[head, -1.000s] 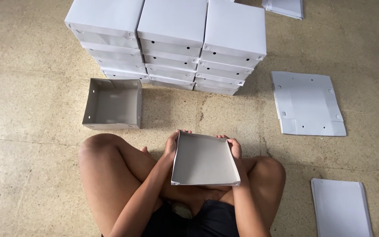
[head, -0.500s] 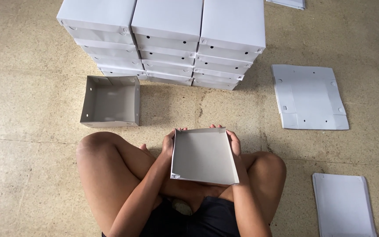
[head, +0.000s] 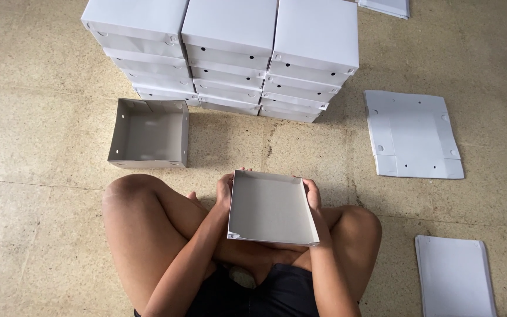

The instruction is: A person sitting on the floor manually assembles a white cardboard box by folding its sides and tucking in the flaps.

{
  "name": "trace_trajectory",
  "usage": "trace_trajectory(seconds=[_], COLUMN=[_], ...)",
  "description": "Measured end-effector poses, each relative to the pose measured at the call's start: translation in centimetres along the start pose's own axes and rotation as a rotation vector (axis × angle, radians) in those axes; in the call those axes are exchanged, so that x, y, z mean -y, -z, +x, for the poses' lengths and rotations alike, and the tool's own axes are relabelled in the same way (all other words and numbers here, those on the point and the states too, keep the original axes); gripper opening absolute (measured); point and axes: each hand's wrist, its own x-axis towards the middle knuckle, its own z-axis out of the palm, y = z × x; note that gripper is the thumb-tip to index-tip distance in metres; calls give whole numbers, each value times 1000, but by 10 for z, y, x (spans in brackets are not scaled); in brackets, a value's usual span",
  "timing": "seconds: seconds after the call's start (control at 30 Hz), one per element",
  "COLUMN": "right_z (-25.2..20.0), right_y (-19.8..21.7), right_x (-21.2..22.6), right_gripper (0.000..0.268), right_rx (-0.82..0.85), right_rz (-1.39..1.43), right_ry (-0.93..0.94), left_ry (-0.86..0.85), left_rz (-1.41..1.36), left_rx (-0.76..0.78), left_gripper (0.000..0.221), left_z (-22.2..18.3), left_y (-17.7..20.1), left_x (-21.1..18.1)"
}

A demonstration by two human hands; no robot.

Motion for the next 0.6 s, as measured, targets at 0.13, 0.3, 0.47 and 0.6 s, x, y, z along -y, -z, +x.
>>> trace_trajectory(seconds=[0.13,0.3,0.47,0.6], right_z=[14,9,33,13], right_y=[8,5,25,13], right_x=[-3,-6,-11,-10], right_gripper=[26,26,25,25], right_rx=[-8,-31,-47,-56], right_rz=[-16,-28,-47,-71], right_ry=[12,17,30,71], left_ry=[12,-10,-23,-61], left_rz=[22,29,23,98], left_rx=[15,34,6,-63], left_gripper=[47,37,30,18], left_z=[-25,-50,-57,-90], left_y=[-30,-56,-64,-99], left_x=[-3,-5,-7,-14])
